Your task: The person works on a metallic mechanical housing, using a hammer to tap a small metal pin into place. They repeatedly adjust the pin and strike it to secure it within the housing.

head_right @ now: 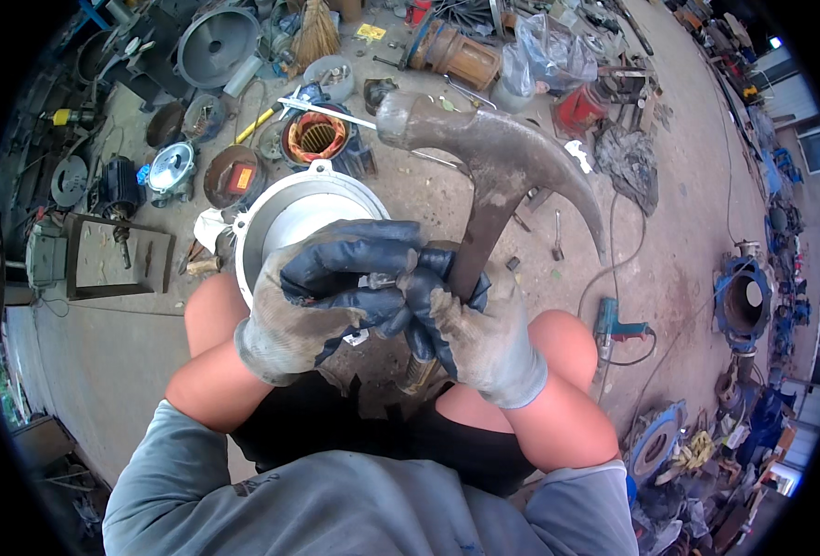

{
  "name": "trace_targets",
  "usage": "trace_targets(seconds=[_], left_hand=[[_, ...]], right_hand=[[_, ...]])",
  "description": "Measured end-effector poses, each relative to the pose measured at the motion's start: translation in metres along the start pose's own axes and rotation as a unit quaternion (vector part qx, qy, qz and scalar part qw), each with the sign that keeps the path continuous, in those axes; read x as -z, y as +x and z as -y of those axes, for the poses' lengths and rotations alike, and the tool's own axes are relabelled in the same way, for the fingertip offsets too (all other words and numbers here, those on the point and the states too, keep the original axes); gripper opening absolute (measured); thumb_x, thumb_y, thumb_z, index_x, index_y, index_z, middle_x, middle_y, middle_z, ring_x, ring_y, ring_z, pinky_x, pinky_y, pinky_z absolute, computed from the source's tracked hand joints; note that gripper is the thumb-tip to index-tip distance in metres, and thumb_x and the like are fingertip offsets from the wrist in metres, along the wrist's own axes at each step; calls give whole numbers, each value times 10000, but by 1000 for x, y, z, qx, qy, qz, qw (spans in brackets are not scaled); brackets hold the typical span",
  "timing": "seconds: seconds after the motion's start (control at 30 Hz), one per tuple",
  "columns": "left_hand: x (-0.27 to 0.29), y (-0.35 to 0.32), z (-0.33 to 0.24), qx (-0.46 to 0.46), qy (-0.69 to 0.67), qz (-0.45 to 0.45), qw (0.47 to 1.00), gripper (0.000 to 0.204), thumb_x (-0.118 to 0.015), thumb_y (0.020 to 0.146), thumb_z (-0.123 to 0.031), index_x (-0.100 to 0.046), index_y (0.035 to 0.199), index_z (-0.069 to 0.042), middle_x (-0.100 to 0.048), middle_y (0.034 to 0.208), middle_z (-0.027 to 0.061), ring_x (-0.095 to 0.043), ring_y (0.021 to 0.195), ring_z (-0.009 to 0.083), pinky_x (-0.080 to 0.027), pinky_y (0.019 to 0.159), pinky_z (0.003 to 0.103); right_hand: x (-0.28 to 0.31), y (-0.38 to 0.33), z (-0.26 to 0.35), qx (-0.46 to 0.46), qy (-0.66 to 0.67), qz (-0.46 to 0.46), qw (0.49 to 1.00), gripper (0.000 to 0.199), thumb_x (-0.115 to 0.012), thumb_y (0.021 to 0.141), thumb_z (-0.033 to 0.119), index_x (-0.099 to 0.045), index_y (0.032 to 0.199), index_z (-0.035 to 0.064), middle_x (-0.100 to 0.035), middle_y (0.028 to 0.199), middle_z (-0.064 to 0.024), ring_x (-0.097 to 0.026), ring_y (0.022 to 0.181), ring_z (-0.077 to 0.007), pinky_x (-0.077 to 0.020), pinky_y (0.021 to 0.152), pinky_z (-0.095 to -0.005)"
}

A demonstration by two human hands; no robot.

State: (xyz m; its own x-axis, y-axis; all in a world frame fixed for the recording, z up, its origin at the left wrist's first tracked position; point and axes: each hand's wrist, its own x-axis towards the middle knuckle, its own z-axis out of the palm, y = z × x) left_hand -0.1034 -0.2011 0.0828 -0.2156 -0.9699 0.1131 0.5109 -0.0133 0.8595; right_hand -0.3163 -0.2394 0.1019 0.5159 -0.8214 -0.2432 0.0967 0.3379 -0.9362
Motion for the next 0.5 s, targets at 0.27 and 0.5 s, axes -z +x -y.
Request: trace_targets(seconds=[0.27,0.5], left_hand=[[2,-10,-6,22,1,-32,999,414,-765,846,75,-722,1257,63,-644,1433,201,-662,1284,279,-543,1091,394],[5,-20,-11,37,120,-68,990,408,-715,791,127,-746,1195,78,-702,1326,188,-698,1213,268,-585,1044,377]], right_hand=[[-10,0,-2,13,-23,-4,1000,374,-670,1083,261,-676,1265,-66,-760,890,-101,-660,670,-103,-492,543,-245],[-11,-5,-12,-53,70,50,995,449,-611,1108,353,-629,1343,-30,-764,975,-105,-724,770,-129,-501,540,-248]])
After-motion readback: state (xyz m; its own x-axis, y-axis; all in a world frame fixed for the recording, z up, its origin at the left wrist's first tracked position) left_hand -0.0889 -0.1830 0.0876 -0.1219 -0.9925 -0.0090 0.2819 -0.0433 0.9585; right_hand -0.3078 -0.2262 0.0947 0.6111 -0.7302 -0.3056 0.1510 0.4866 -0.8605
